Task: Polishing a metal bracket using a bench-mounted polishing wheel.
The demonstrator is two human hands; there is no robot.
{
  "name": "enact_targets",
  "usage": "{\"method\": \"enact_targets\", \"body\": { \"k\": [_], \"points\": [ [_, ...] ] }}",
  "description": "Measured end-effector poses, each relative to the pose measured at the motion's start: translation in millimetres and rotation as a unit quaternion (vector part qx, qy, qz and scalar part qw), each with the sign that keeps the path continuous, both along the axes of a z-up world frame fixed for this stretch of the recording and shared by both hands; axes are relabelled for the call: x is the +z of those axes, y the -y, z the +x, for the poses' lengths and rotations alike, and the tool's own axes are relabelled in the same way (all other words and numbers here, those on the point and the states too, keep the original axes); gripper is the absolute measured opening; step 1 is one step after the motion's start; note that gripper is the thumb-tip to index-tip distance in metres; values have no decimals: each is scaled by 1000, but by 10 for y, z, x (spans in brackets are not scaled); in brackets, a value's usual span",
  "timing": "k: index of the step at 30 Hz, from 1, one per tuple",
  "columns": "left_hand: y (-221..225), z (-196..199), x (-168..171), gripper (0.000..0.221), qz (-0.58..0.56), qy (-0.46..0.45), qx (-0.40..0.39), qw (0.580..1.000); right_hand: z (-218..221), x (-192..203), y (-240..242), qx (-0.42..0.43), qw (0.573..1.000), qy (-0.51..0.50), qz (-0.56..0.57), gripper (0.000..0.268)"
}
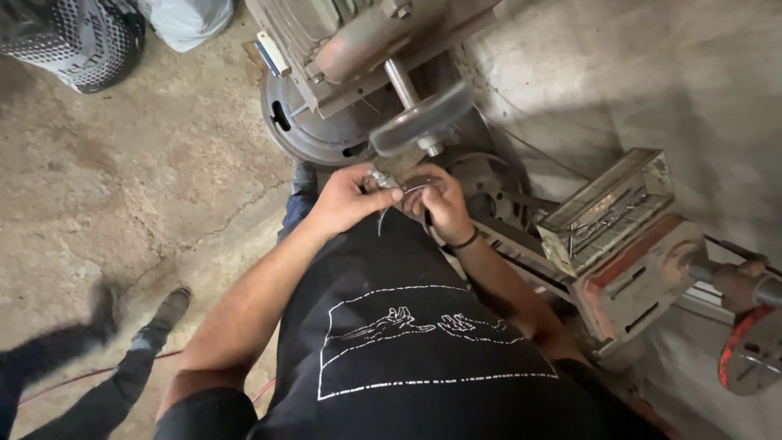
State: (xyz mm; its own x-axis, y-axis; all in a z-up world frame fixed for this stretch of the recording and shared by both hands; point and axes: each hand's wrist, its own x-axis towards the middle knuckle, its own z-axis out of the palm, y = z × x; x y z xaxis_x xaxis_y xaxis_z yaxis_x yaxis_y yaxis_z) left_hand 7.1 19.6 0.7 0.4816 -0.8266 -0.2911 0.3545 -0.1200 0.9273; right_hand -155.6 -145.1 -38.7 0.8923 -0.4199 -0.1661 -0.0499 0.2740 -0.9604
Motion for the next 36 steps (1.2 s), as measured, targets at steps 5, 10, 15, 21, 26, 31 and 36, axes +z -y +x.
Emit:
{"method": "enact_targets", "body": {
  "k": [5,10,15,21,26,31,36],
  "points": [
    [62,56,40,29,11,52,21,998,118,65,30,-20,1000,12,6,47],
    [-19,-17,164,30,49,-45,81,995,271,289,-107,8,997,-72,-26,48],
    [-126,206,-245,35,92,83,90,988,461,646,-336,27,976,-66,-206,33],
    [-69,298,315,42,171,161,74,969,487,509,-298,23,961,-31,-272,33],
    [-40,286,587,40,263,207,24,942,363,192,-303,17,962,-39,-269,34],
    [-32,290,743,41,290,243,12,926,434,134,-290,29,970,-67,-234,37],
    [-60,262,782,39,306,297,-19,904,385,-381,-325,33,987,-35,-154,36]
  ]
}}
